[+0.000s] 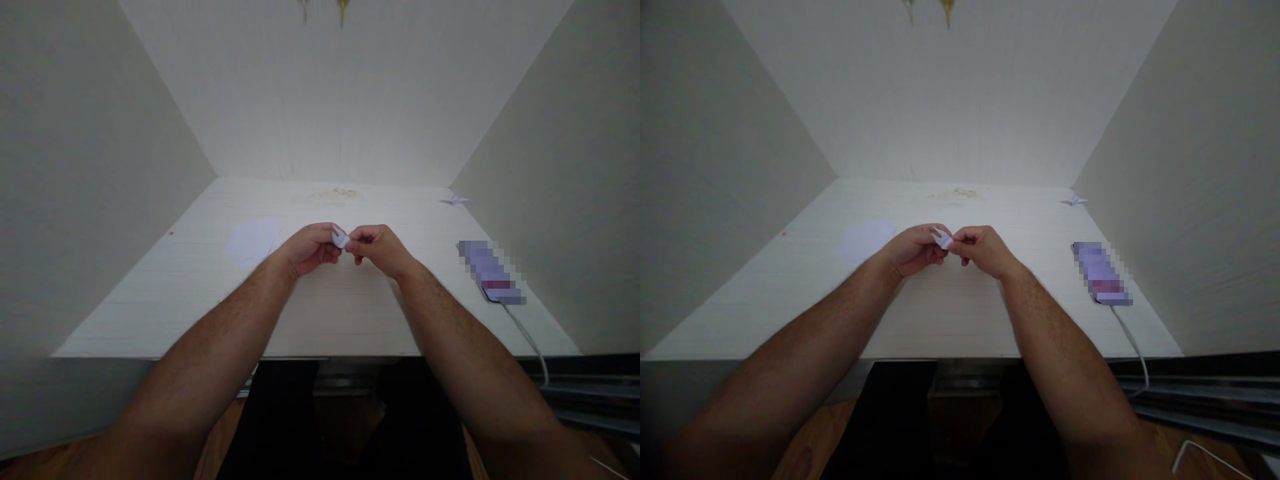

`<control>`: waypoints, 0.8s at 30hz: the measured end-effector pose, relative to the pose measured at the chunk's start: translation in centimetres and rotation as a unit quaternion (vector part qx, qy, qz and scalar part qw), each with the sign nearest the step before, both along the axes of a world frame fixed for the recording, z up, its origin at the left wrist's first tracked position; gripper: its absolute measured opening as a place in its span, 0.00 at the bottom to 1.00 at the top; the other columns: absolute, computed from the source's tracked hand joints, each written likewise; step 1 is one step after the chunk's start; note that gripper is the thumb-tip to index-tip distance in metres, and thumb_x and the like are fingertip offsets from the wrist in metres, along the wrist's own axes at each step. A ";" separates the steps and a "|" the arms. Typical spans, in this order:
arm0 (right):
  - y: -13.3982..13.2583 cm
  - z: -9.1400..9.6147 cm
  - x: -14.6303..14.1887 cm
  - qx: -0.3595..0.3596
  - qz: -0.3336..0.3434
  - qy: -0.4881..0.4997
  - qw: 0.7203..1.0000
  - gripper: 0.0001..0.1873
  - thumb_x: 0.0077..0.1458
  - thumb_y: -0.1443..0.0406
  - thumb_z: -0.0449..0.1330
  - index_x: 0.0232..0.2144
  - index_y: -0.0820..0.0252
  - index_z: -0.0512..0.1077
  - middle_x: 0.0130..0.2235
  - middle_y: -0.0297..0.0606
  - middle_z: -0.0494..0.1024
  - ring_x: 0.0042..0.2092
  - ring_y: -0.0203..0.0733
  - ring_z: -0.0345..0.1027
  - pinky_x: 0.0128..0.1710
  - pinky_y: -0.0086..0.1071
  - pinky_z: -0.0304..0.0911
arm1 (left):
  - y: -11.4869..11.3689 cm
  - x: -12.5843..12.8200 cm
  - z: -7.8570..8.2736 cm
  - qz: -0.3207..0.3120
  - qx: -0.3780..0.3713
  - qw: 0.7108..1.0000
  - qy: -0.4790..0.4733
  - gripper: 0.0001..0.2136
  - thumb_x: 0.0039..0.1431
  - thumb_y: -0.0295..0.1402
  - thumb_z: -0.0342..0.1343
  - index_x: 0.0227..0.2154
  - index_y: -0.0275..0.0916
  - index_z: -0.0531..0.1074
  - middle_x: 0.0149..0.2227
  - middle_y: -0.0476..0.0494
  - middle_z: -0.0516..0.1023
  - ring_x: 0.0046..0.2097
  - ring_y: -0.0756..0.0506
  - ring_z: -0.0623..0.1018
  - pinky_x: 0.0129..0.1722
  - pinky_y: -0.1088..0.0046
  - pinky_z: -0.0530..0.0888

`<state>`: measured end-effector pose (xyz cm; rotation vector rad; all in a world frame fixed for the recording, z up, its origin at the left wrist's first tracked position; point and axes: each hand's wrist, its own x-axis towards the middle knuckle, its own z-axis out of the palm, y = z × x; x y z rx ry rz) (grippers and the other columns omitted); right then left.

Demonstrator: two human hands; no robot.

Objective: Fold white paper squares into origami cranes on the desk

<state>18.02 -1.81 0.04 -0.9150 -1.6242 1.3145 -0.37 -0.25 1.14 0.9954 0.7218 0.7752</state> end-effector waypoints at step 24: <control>-0.3 0.0 -1.2 0.143 -0.246 -0.070 0.956 0.09 0.47 0.60 0.67 0.28 0.59 0.74 0.27 0.35 0.77 0.27 0.34 0.65 0.28 0.31 0.63 | -0.2 1.7 -0.7 0.131 0.090 0.984 0.075 0.08 0.50 0.28 0.63 0.29 0.36 0.68 0.26 0.48 0.72 0.27 0.51 0.73 0.30 0.70 0.74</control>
